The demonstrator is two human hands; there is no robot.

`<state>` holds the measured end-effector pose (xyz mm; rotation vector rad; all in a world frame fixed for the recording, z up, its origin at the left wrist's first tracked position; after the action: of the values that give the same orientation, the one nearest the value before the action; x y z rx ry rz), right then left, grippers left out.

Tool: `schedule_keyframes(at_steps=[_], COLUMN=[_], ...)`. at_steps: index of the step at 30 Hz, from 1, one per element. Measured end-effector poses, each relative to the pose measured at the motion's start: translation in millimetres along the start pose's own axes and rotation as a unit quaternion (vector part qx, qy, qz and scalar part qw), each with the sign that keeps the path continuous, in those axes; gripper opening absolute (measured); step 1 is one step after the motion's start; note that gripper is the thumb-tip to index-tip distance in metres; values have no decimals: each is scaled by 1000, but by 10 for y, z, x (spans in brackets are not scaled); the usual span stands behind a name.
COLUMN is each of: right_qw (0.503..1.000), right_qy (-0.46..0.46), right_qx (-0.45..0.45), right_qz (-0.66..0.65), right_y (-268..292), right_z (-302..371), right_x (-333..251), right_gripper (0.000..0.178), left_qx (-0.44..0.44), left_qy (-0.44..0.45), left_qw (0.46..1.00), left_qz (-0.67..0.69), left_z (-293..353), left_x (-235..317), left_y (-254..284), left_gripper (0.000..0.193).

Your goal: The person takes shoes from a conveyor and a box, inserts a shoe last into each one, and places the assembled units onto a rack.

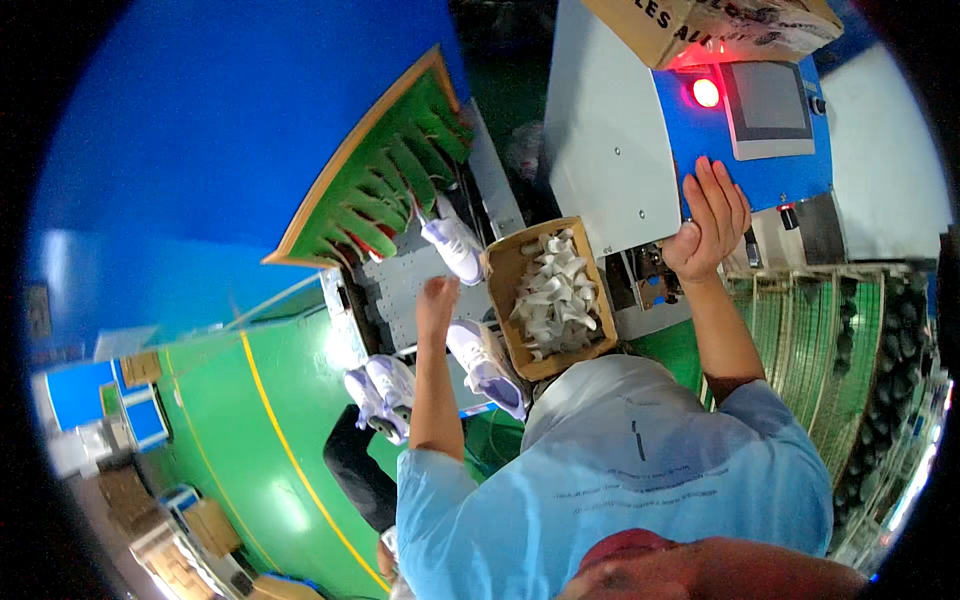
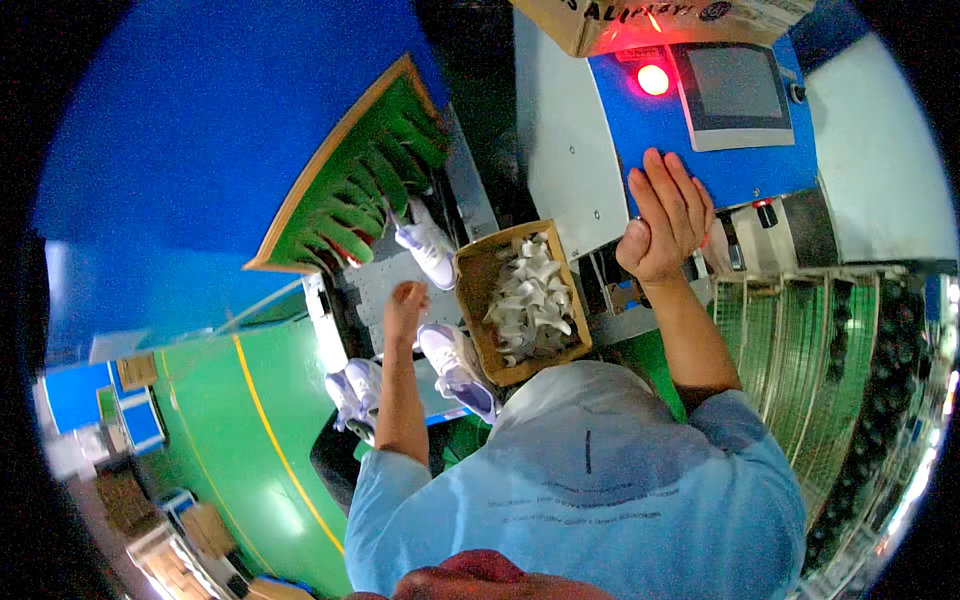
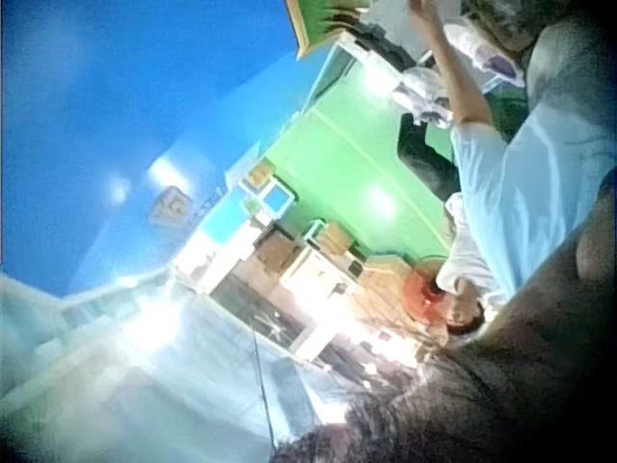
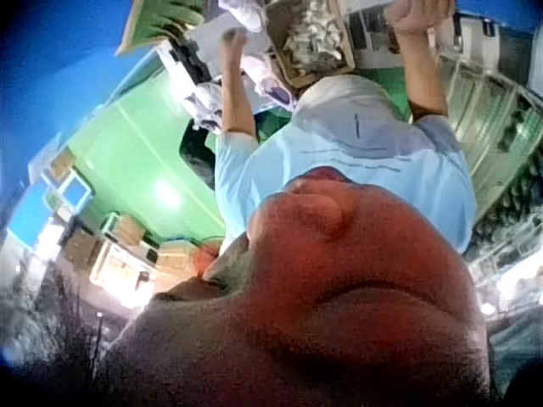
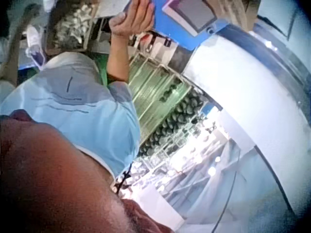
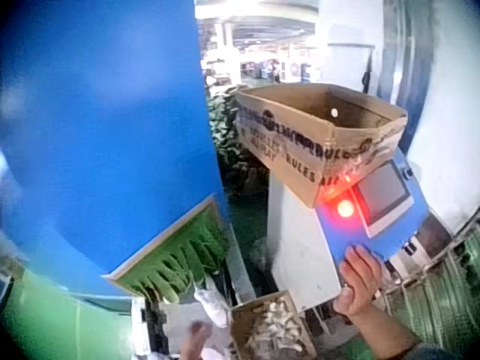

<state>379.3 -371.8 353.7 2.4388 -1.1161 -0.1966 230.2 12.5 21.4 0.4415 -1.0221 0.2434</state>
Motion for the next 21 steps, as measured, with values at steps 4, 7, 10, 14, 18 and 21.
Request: schedule_keyframes(at_steps=[4,7,10,14,18,21], right_qw=[998,998,999,999,987,968], right_qy=[27,48,37,12,-7,-65], right_qx=[-6,-5,6,36,60,77], right_qz=[-51,-30,-22,-37,-149,-231], right_y=[-107,-103,-17,31,169,465], right_z=[-89,62,162,154,48,221], right_x=[-204,-67,33,51,17,16], right_gripper=[48,44,45,50,42,42], left_qx=[112,210,201,211,265,225], left_qy=[-195,-112,-17,36,-72,-114], left_qw=[974,961,979,965,955,963], left_qz=[-34,-138,-20,-154,-109,-95], left_z=[-1243,-1394,-1271,-1046,-248,538], left_x=[-565,-732,-721,-581,-250,45], left_y=[263,-236,-439,120,477,116], left_gripper=[41,43,67,70,62,57])
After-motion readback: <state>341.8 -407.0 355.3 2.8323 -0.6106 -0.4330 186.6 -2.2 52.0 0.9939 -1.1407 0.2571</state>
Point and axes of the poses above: each hand's wrist, its own z-axis away from the middle knuckle, its own y-axis out of the back of the hand, x = y × z, the point moved 6 cm from there along -z, towards the middle knuckle, and after that the axes turned 3 degrees about x, right-handed, at the moved point
